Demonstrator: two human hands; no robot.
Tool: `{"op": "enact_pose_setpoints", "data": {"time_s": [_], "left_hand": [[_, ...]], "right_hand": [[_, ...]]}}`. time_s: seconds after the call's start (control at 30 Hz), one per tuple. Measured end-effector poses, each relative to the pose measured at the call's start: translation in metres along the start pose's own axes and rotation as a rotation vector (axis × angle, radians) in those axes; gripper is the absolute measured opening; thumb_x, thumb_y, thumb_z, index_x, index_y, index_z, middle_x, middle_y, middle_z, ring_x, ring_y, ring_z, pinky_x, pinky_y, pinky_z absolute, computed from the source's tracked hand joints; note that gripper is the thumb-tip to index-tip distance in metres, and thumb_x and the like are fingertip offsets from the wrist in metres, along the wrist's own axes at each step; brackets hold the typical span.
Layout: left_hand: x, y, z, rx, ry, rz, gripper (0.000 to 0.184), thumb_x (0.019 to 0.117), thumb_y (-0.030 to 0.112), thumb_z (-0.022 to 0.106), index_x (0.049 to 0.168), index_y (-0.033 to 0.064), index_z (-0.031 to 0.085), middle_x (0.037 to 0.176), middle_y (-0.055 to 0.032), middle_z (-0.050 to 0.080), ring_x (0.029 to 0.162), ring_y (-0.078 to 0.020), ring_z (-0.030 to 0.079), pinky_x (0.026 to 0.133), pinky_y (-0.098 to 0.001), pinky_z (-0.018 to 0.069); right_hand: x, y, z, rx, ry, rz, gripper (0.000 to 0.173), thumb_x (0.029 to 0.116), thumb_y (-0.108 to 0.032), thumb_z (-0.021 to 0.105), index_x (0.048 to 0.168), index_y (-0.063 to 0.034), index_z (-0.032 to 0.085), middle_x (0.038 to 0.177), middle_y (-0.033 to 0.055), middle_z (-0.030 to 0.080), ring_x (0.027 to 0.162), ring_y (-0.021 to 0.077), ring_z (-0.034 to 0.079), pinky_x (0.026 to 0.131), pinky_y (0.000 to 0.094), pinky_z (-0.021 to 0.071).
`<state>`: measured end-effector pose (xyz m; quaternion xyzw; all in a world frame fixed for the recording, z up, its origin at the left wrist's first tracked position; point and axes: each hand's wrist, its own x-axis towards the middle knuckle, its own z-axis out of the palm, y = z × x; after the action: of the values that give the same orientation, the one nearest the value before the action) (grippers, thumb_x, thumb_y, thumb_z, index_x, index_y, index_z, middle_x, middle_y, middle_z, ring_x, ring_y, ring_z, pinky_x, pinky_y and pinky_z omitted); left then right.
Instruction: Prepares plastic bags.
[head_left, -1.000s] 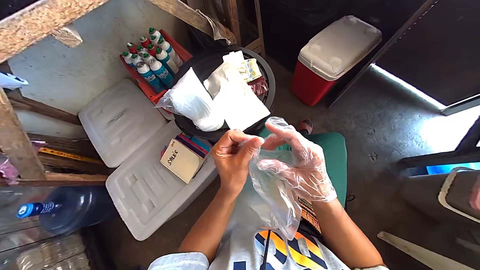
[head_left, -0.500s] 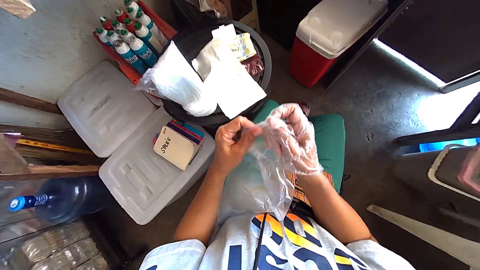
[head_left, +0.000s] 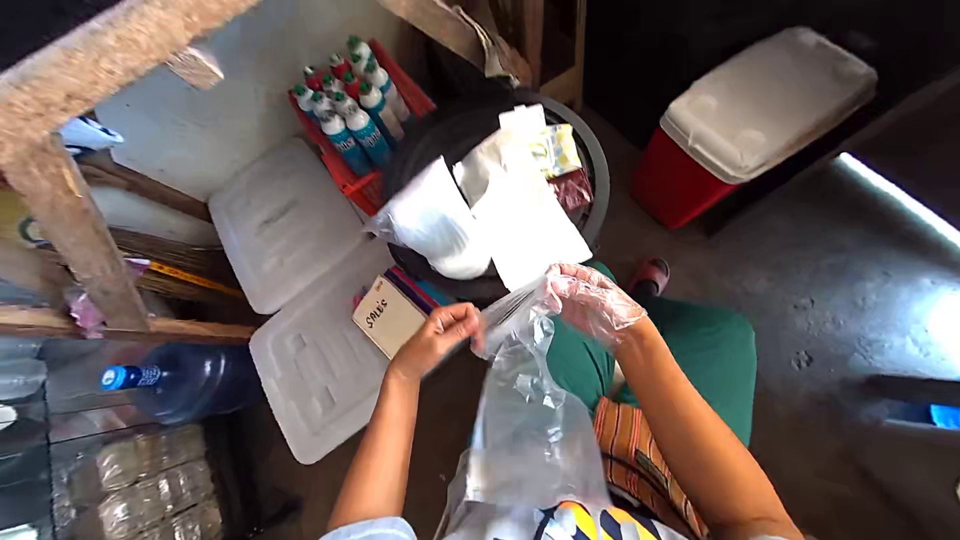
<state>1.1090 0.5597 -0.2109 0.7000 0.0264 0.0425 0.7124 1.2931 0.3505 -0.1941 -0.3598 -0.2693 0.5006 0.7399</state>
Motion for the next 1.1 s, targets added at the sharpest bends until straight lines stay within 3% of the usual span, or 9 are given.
{"op": "enact_pose_setpoints", "data": {"time_s": [0.13,0.27,0.43,0.5,0.77,0.87,0.93,1.03,1.1], "left_hand": [[0.010,0.036,-0.020,-0.083,0.347,0.127,0.012,0.0995,0.023,0.062,0.101,0.0284,0.072,0.089,0.0146,0.072,0.077,0.0029,0.066,0.071,-0.0174,0.0568],[0.039,0.081,-0.038,0.030,0.784,0.197,0.020,0.1066,0.012,0.047,0.101,0.0226,0.063,0.084,0.0158,0.068,0.066,0.0063,0.060,0.059,-0.0116,0.0513],[0.060,0.027,-0.032,-0.044,1.045,-0.081,0.015,0.1067,0.013,0.045,0.117,0.0077,0.055,0.089,0.0054,0.062,0.074,0.0004,0.061,0.066,-0.0204,0.0544],[0.073,-0.012,-0.028,-0.175,1.131,-0.230,0.012,0.1044,0.003,0.047,0.114,0.0056,0.053,0.083,0.0009,0.059,0.065,-0.0032,0.054,0.057,-0.0210,0.0470],[0.072,-0.068,-0.036,0.233,1.054,-0.114,0.048,0.0954,-0.001,0.059,0.140,-0.0106,0.044,0.129,-0.0252,0.059,0.117,-0.0264,0.061,0.100,-0.0429,0.0505],[0.049,-0.040,-0.048,0.138,0.812,0.160,0.091,0.0818,0.005,0.068,0.156,-0.0015,0.016,0.150,-0.0126,0.044,0.132,-0.0137,0.051,0.110,-0.0320,0.0463],[0.052,-0.016,-0.059,0.141,0.665,0.302,0.128,0.0735,0.035,0.089,0.160,0.0025,0.000,0.160,-0.0062,0.035,0.141,-0.0092,0.044,0.116,-0.0292,0.0412],[0.075,-0.005,-0.063,0.219,0.758,0.352,0.126,0.0593,0.036,0.096,0.155,0.0030,0.022,0.139,0.0000,0.056,0.121,-0.0018,0.059,0.103,-0.0231,0.0504],[0.089,-0.014,-0.065,0.300,0.762,0.388,0.115,0.0648,0.036,0.094,0.154,0.0017,0.031,0.138,-0.0006,0.058,0.116,-0.0009,0.060,0.102,-0.0228,0.0509]], "right_hand": [[0.080,-0.039,0.028,-0.173,0.146,-0.001,0.027,0.1035,-0.003,0.038,0.098,-0.0136,0.062,0.077,-0.0104,0.067,0.070,-0.0016,0.063,0.068,0.0183,0.0559],[0.167,-0.056,0.041,-0.644,0.067,-0.233,0.013,0.1020,-0.002,0.051,0.098,0.0015,0.063,0.084,-0.0046,0.062,0.077,-0.0059,0.057,0.075,0.0136,0.0492],[0.188,-0.025,0.035,-0.902,0.184,0.001,0.019,0.1012,-0.002,0.055,0.110,0.0133,0.063,0.099,0.0207,0.067,0.090,0.0181,0.062,0.086,0.0338,0.0505],[0.188,0.010,0.013,-0.897,0.247,0.118,0.020,0.1029,-0.007,0.053,0.108,0.0104,0.062,0.092,0.0181,0.064,0.080,0.0206,0.062,0.078,0.0383,0.0529],[0.180,0.065,-0.025,-0.880,0.378,0.101,0.026,0.1031,-0.011,0.053,0.112,0.0102,0.065,0.103,0.0259,0.067,0.098,0.0345,0.064,0.091,0.0515,0.0490],[0.168,0.061,-0.026,-0.743,0.359,0.047,0.023,0.1012,-0.007,0.054,0.116,0.0079,0.064,0.096,0.0194,0.067,0.084,0.0226,0.064,0.081,0.0410,0.0530],[0.161,0.059,-0.025,-0.669,0.336,0.023,0.024,0.0990,-0.002,0.054,0.118,0.0087,0.062,0.093,0.0165,0.066,0.078,0.0158,0.061,0.075,0.0339,0.0530],[0.154,0.062,-0.019,-0.672,0.356,0.017,0.026,0.0978,0.000,0.055,0.122,0.0080,0.061,0.093,0.0170,0.067,0.075,0.0170,0.061,0.073,0.0349,0.0536],[0.148,0.064,-0.019,-0.744,0.380,0.047,0.027,0.0999,-0.003,0.055,0.124,0.0073,0.061,0.099,0.0226,0.068,0.080,0.0276,0.065,0.077,0.0449,0.0555]]}}
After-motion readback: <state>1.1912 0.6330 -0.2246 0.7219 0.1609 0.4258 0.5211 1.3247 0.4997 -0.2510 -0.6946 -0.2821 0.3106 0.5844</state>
